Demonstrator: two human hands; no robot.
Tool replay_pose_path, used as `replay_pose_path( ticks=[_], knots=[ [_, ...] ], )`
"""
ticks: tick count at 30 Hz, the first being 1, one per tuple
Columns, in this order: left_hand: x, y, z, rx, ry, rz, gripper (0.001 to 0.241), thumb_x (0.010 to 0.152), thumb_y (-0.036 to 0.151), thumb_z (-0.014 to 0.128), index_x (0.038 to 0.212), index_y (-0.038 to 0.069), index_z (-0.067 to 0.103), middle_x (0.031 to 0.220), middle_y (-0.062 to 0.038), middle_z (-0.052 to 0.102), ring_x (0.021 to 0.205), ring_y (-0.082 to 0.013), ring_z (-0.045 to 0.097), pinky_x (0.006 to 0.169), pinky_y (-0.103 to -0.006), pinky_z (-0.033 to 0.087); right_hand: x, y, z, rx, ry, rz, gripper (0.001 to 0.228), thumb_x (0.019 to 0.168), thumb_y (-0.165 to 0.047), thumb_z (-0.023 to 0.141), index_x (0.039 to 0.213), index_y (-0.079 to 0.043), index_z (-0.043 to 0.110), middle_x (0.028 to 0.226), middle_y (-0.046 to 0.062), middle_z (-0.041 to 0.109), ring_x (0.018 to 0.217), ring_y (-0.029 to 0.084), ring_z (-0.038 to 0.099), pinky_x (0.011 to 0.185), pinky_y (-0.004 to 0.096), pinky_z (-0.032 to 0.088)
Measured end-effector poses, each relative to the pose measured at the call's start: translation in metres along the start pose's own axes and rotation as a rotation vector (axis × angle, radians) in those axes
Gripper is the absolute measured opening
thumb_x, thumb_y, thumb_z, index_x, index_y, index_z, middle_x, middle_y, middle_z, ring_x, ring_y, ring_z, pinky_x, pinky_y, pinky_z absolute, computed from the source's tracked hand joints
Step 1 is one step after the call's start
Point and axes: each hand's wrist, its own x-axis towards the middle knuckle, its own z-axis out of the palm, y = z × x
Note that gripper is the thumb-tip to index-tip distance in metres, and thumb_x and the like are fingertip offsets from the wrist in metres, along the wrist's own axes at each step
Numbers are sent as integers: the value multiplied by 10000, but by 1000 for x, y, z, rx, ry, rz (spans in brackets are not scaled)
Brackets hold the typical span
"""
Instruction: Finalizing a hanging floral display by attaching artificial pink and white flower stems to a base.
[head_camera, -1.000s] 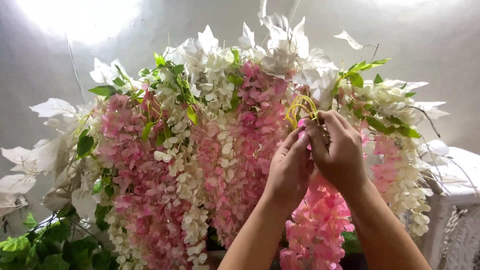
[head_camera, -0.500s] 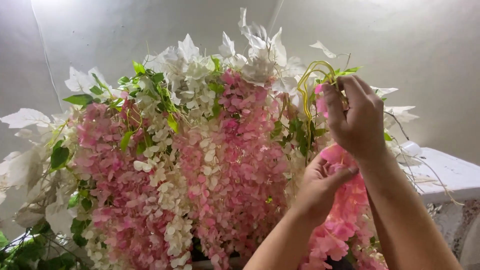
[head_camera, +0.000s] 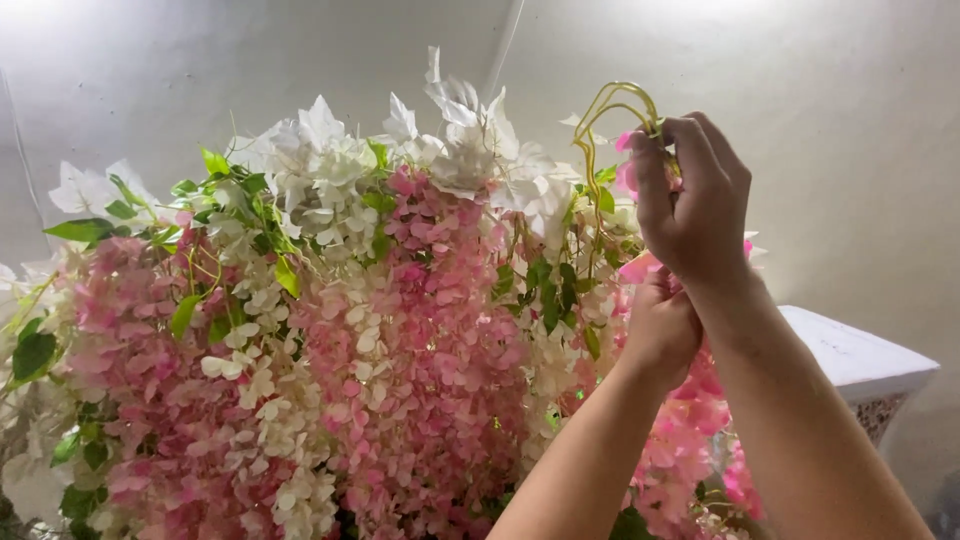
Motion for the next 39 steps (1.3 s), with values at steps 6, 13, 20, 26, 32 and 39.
replay_pose_path(
  ticks=[6, 13, 20, 26, 32, 39],
  knots=[
    [38, -6, 15, -134, -49, 17, 186, 751, 28, 562, 658, 113, 425, 455, 26, 309, 419, -89, 271, 364, -286, 187, 10, 13, -7, -14, 96, -55, 176, 1140, -8, 546, 1010, 75, 631, 893, 164, 605, 747, 274, 549, 645, 373, 442],
    [58, -18, 33, -348, -83, 63, 168, 775, -94, 492, 741, 70, 494, 576, 14, 342, 545, -124, 295, 487, -306, 262, 32, 24, -10, -19, 146, -151, 181, 1146, 18, 539, 1020, 84, 651, 890, 180, 622, 771, 285, 577, 672, 395, 462],
    [67, -14, 21, -367, -52, 96, 166, 796, -94, 505, 776, 69, 531, 623, -28, 411, 565, -156, 374, 512, -330, 326, 26, 22, 0, -75, 271, -100, 233, 1138, 21, 543, 1008, 111, 715, 867, 188, 696, 770, 281, 656, 670, 381, 529],
    [58, -2, 13, -407, -9, 126, 169, 814, -94, 516, 805, 68, 564, 663, -64, 469, 582, -184, 442, 533, -350, 381, 40, 20, 7, -58, 408, -125, 256, 1122, 40, 533, 971, 122, 724, 873, 203, 721, 792, 290, 685, 719, 403, 574],
    [67, -33, -1, -453, 21, 130, 174, 832, -94, 528, 835, 66, 596, 703, -100, 528, 599, -212, 509, 554, -371, 435, 72, 21, -5, -16, 448, -247, 244, 1106, 61, 528, 977, 137, 721, 849, 212, 718, 782, 300, 694, 726, 401, 596],
    [82, -19, 11, -463, 52, 162, 185, 853, -94, 541, 870, 65, 633, 751, -142, 596, 619, -245, 588, 578, -395, 499, 51, 39, 11, 45, 483, -86, 241, 1126, -18, 490, 1057, 90, 695, 849, 176, 719, 766, 256, 709, 721, 382, 615]
  ],
)
